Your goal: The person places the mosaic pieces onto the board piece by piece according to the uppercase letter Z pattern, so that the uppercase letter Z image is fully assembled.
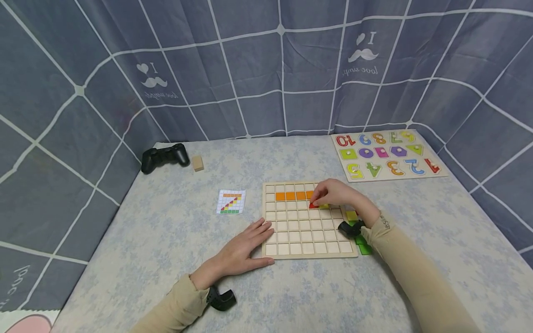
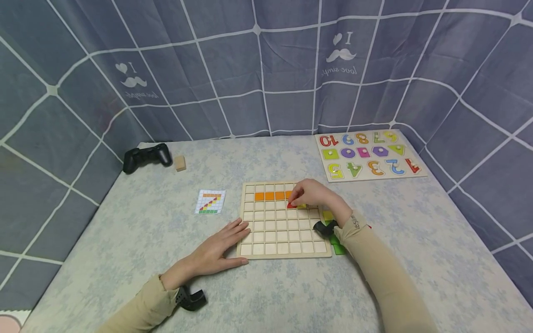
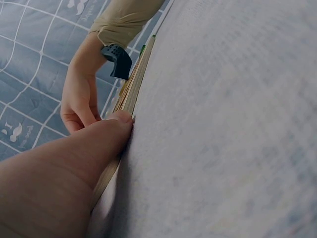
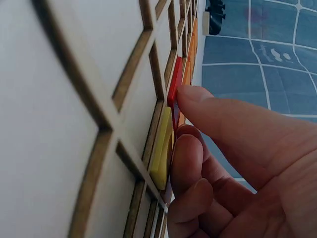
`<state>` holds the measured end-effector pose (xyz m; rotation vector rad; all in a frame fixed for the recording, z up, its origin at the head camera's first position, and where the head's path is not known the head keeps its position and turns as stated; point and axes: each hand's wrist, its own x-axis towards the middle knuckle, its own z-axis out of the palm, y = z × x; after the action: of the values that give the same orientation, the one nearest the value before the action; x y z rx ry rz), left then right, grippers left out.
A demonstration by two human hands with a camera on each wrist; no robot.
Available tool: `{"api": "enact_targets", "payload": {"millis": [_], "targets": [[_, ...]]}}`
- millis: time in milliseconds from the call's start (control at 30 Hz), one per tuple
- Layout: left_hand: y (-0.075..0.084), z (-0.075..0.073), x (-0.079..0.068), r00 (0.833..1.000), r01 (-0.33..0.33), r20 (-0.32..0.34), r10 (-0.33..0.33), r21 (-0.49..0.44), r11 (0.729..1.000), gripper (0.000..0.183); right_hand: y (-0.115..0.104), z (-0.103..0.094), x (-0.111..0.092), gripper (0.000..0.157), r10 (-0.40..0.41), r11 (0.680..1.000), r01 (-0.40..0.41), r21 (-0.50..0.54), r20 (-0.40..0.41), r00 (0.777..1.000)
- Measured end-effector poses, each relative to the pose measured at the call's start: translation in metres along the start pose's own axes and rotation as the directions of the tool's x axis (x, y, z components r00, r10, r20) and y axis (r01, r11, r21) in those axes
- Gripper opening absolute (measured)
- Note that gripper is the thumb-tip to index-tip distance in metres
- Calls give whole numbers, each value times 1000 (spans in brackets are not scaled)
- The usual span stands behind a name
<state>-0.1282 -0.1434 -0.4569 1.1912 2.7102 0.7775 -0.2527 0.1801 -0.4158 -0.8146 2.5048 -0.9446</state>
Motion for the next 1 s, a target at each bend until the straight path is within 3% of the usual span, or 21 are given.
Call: {"api": "enact_targets", "payload": {"millis": [367, 600, 1000], "targets": [[0, 0, 0, 1000, 1, -4, -1, 2, 1000, 75, 4, -16, -27, 23, 44, 997, -41, 68, -54, 998], [0, 0, 0, 1000, -9, -12, 9, 1, 1000, 75, 15, -28, -50, 24, 95, 994, -90, 58, -92, 991], [0, 0, 0, 1000, -11, -10, 11, 3, 1000, 75, 33, -31, -77, 26, 165, 985, -158, 74, -108, 980]]}}
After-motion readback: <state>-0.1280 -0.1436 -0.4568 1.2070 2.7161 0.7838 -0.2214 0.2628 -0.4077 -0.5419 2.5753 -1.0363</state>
